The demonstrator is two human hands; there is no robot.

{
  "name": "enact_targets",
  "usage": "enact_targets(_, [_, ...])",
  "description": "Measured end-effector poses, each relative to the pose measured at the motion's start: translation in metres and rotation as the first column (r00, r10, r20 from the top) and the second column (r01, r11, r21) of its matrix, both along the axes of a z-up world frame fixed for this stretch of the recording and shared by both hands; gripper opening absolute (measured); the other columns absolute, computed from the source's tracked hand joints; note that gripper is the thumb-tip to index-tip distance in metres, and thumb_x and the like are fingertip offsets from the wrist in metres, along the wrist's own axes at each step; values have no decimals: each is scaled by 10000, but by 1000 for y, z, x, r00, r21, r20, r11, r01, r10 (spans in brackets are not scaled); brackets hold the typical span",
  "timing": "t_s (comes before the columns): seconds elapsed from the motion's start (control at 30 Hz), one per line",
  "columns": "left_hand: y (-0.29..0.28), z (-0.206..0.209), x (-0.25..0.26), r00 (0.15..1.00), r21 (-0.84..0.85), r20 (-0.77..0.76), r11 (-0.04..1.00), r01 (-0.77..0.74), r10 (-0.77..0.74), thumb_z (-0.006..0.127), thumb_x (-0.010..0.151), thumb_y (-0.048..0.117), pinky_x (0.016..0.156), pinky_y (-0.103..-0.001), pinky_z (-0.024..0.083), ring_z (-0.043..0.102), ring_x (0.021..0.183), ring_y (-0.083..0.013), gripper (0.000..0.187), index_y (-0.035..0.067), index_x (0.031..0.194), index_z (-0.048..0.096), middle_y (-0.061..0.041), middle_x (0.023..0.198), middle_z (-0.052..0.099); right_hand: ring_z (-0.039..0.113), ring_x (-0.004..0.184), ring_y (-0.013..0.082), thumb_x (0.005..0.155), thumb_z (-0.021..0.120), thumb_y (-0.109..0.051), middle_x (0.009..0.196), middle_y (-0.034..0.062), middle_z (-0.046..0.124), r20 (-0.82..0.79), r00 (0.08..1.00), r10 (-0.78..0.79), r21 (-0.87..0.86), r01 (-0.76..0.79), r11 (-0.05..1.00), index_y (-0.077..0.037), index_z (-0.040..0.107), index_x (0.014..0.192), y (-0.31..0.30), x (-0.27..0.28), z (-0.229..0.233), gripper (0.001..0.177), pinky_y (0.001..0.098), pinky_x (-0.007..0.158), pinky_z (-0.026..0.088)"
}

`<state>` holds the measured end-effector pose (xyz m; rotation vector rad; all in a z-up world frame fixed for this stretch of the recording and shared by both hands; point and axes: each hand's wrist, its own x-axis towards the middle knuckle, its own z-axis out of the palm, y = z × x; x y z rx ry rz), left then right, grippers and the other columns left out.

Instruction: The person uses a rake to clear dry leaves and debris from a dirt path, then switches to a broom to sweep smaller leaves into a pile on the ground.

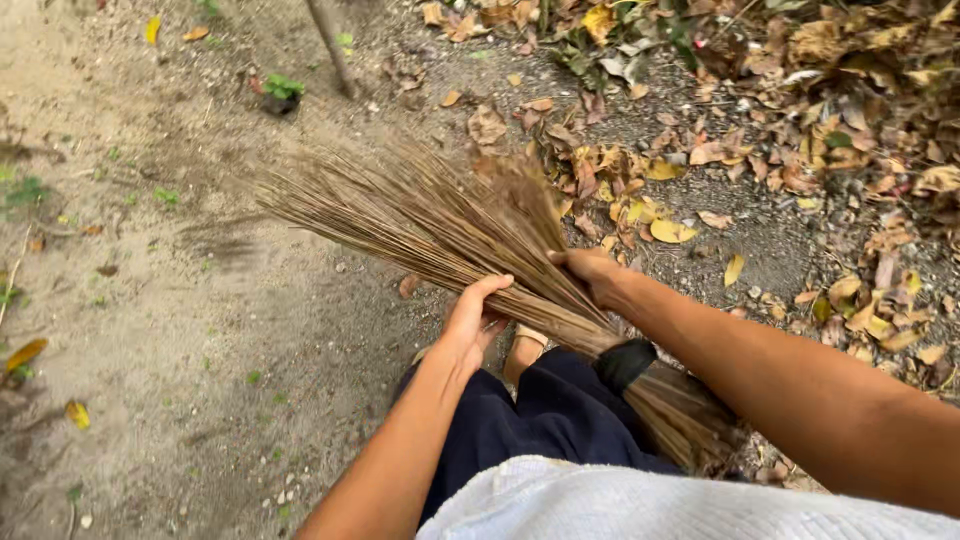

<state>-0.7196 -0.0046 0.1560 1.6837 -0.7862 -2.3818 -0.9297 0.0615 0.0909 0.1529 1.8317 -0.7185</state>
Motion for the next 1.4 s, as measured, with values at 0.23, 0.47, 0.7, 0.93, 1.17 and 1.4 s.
enact_targets(0.23, [24, 2, 21, 978, 84, -133, 985, -150, 160, 826, 709, 285, 860, -335, 510, 677, 907, -175, 412, 112, 1060, 697, -25, 972, 736, 719, 753, 266, 907, 691, -437, 958, 193, 780, -69, 971, 230, -96, -236, 967, 75, 751, 1125, 9, 3, -32, 560, 395, 609, 597])
enact_targets(0.47, [29, -40, 66, 963, 177, -20, 949, -260, 267, 835, 713, 423, 905, -334, 475, 604, 1035, -171, 585, 127, 1186, 661, -29, 1099, 677, 568, 796, 222, 902, 355, -952, 1253, 306, 712, 477, 548, 687, -247, -667, 703, 56, 589, 1405, 10, 33, 51, 1150, 386, 544, 438])
enact_targets(0.7, [26, -133, 137, 766, 91, 241, 772, -630, 596, 885, 702, 346, 879, -377, 509, 618, 1032, -163, 545, 169, 1156, 641, 6, 1098, 681, 733, 1010, 236, 797, 512, -773, 1266, 137, 724, 568, 240, 787, -279, -843, 459, -25, 567, 1433, 11, 77, 80, 983, 399, 861, 604])
enact_targets(0.93, [19, -206, 259, 666, -45, 314, 711, -702, 677, 881, 749, 296, 877, -379, 458, 598, 1038, -217, 524, 136, 1201, 668, -42, 1145, 690, 707, 941, 236, 920, 736, -340, 1075, 168, 710, 775, 267, 572, -339, -588, 734, 4, 621, 1196, -36, 202, 29, 456, 333, 822, 615])
enact_targets(1.17, [-11, -100, 319, 810, -94, 45, 809, -580, 585, 598, 943, 346, 1090, -366, 445, 606, 1256, -196, 471, 133, 1363, 591, -50, 1359, 651, 678, 721, 250, 978, 367, -323, 871, 72, 618, 921, 276, -276, 219, 221, 951, 157, 386, 1428, -111, 168, 3, 658, 427, 725, 660])
enact_targets(1.4, [-27, -108, 267, 820, 92, -195, 842, -531, 538, 559, 982, 358, 1012, -370, 521, 652, 1157, -197, 403, 100, 1281, 637, -60, 1259, 705, 762, 716, 211, 1057, 629, -375, 1123, 237, 697, 571, 743, -351, 192, 295, 936, -31, 583, 1341, -85, -36, 47, 448, 277, 569, 672])
